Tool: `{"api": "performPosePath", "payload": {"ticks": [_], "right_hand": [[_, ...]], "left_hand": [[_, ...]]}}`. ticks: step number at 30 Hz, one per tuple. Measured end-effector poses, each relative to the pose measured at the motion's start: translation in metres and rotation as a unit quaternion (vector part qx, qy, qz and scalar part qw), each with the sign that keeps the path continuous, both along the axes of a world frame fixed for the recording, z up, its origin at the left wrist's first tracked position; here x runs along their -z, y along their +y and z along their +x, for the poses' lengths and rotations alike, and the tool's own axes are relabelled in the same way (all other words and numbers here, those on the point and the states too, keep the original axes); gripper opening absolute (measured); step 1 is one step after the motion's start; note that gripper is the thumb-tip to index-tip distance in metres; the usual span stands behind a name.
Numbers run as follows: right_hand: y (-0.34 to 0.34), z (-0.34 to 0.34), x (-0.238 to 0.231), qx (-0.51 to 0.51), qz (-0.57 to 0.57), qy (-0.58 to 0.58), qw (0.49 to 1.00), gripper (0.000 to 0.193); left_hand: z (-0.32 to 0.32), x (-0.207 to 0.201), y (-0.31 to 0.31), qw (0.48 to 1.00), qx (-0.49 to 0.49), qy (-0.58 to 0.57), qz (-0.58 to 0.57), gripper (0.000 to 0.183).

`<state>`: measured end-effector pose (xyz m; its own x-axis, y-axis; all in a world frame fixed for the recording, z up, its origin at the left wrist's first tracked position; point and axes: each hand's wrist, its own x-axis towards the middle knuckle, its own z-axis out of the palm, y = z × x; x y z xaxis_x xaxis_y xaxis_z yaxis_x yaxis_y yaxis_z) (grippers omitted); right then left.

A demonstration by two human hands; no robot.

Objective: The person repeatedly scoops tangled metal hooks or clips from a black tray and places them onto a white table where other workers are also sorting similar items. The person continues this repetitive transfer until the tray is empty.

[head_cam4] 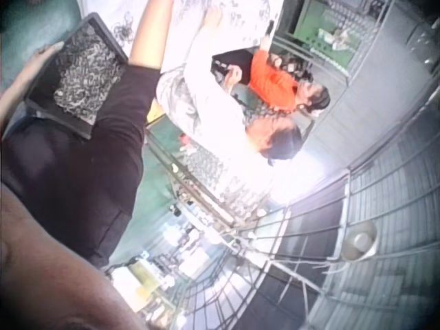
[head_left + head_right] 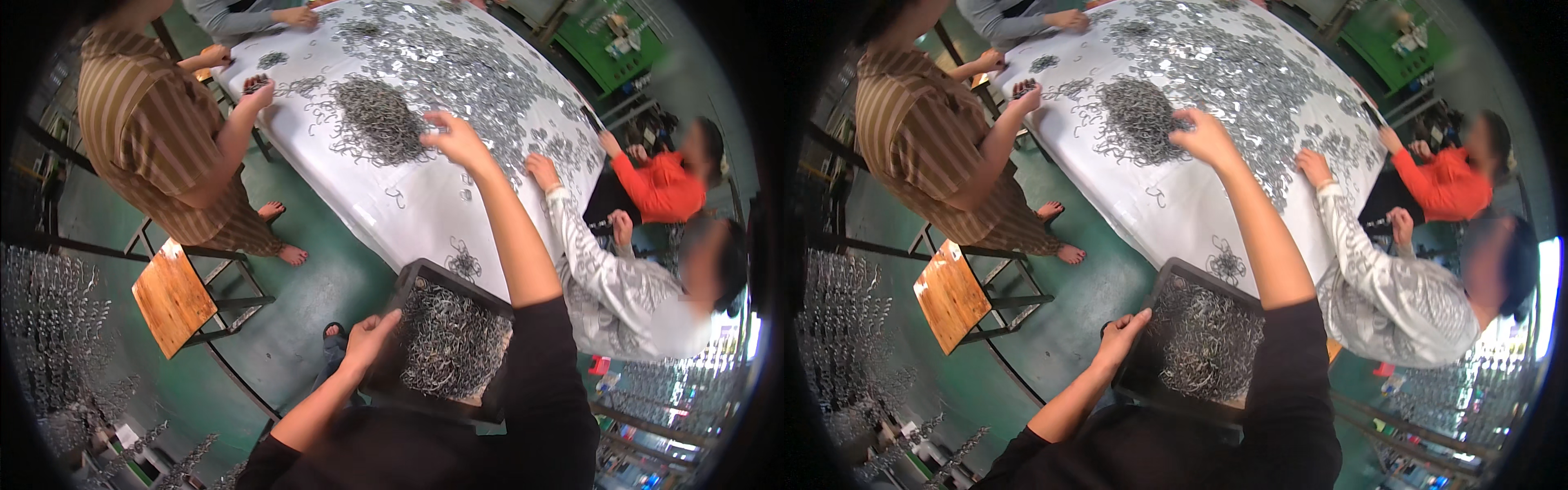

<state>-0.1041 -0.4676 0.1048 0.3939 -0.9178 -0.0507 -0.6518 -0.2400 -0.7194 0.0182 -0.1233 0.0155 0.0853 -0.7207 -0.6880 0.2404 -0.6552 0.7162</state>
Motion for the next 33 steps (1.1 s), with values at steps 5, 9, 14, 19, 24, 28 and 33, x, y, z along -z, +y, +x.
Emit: {"api": "performPosePath", "payload": {"ticks": [5,9,14,19,24,28,33], "right_hand": [[0.162,-0.119,-0.016,0.1,0.008,-0.069,0.992,0.043],[0.268,-0.192,-0.041,0.208,0.104,-0.085,0.969,0.037],[0.344,-0.195,-0.029,0.121,0.17,-0.006,0.978,0.052],[0.37,-0.1,0.029,-0.022,0.062,0.292,0.954,0.107],[0.343,-0.07,0.048,-0.06,0.116,0.354,0.926,0.122],[0.314,-0.119,0.038,0.018,0.174,0.216,0.961,0.095],[0.297,-0.127,0.07,0.16,0.15,0.28,0.934,0.096]], "left_hand": [[-0.003,-0.005,-0.005,0.999,-0.024,0.028,0.026,0.042],[-0.004,-0.017,-0.004,0.995,-0.002,0.096,0.016,0.058],[-0.007,-0.027,-0.005,0.996,0.012,0.081,0.04,0.057],[-0.005,-0.018,-0.006,0.998,0.029,0.056,0.031,0.061],[-0.007,-0.013,-0.005,0.998,0.025,0.057,0.015,0.062],[-0.005,-0.01,-0.005,0.999,0.026,0.045,0.013,0.062],[-0.002,0.002,-0.007,0.999,0.03,-0.018,0.039,0.068]]}}
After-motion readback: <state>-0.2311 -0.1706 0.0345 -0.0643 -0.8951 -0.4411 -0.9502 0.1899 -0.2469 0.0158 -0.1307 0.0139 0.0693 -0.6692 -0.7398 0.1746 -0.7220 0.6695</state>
